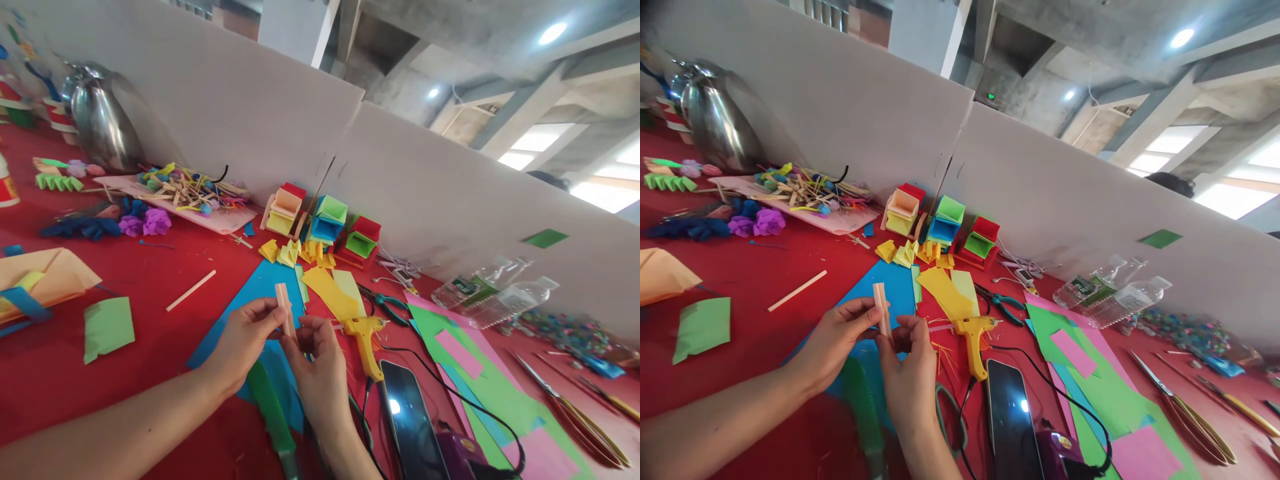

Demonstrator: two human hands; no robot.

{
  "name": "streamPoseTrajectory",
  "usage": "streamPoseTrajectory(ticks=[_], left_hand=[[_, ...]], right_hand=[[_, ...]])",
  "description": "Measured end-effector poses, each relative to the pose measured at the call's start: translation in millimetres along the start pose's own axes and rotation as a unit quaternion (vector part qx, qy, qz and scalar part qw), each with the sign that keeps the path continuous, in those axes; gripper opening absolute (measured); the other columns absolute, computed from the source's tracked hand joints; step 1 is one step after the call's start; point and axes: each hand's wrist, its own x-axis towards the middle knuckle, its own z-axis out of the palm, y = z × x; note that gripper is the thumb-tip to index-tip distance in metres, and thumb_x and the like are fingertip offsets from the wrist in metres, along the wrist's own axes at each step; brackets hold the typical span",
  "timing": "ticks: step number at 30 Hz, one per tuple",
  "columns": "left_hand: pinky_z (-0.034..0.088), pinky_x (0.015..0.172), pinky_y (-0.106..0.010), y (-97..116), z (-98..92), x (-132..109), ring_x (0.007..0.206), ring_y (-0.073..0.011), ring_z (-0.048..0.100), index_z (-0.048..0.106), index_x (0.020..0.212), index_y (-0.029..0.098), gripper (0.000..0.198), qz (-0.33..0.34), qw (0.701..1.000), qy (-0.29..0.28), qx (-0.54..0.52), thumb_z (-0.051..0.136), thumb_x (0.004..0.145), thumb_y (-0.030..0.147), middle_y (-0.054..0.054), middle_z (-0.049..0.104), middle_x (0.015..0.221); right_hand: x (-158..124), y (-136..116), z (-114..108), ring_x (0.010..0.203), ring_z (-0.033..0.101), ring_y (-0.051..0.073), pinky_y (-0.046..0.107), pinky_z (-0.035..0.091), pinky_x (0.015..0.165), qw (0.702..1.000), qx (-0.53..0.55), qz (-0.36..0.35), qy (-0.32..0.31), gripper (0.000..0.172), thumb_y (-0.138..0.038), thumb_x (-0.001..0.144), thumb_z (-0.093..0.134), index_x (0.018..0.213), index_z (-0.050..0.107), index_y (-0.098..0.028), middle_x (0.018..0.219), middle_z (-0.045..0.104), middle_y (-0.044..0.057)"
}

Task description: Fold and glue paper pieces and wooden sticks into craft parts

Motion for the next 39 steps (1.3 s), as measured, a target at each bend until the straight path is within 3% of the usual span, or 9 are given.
streamPoseTrajectory(ticks=[13,27,34,39], left_hand=[[0.047,0.078,-0.029,3.7,-7.7,10.1,0.076,-0.0173,0.064,0.069,0.088,0.016,0.025,0.019,1.000,0.011,0.010,0.066,0.071,0.034,-0.004,0.070,0.076],[0.048,0.074,-0.026,2.8,-4.8,5.1,0.070,-0.0158,0.064,0.070,0.082,0.018,0.017,0.028,0.999,0.001,0.031,0.065,0.072,0.031,-0.002,0.070,0.075],[0.047,0.083,-0.032,2.0,-4.9,6.1,0.081,-0.0193,0.064,0.070,0.085,0.016,0.022,-0.008,1.000,-0.019,-0.007,0.067,0.070,0.033,-0.006,0.071,0.084],[0.048,0.081,-0.031,2.9,-3.8,6.3,0.078,-0.0176,0.064,0.070,0.080,0.016,0.019,-0.028,0.999,-0.022,-0.034,0.068,0.069,0.031,-0.005,0.071,0.081]], right_hand=[[0.9,0.0,-2.6,0.075,0.060,0.016,0.030,0.048,0.071,0.998,0.009,-0.023,-0.057,0.027,-0.023,0.072,0.062,0.097,0.051,-0.018,0.085,0.064,0.003],[0.6,2.5,0.7,0.066,0.056,0.014,0.027,0.044,0.060,1.000,0.000,-0.015,-0.016,0.023,-0.026,0.075,0.059,0.095,0.051,-0.019,0.075,0.060,0.000],[1.6,0.1,-3.3,0.065,0.056,0.015,0.027,0.044,0.061,1.000,0.003,-0.011,-0.028,0.022,-0.025,0.076,0.058,0.096,0.051,-0.018,0.074,0.060,0.000],[1.9,-0.5,-3.5,0.064,0.057,0.015,0.026,0.044,0.060,1.000,0.003,-0.013,-0.024,0.021,-0.025,0.077,0.057,0.096,0.050,-0.019,0.072,0.060,0.000]])
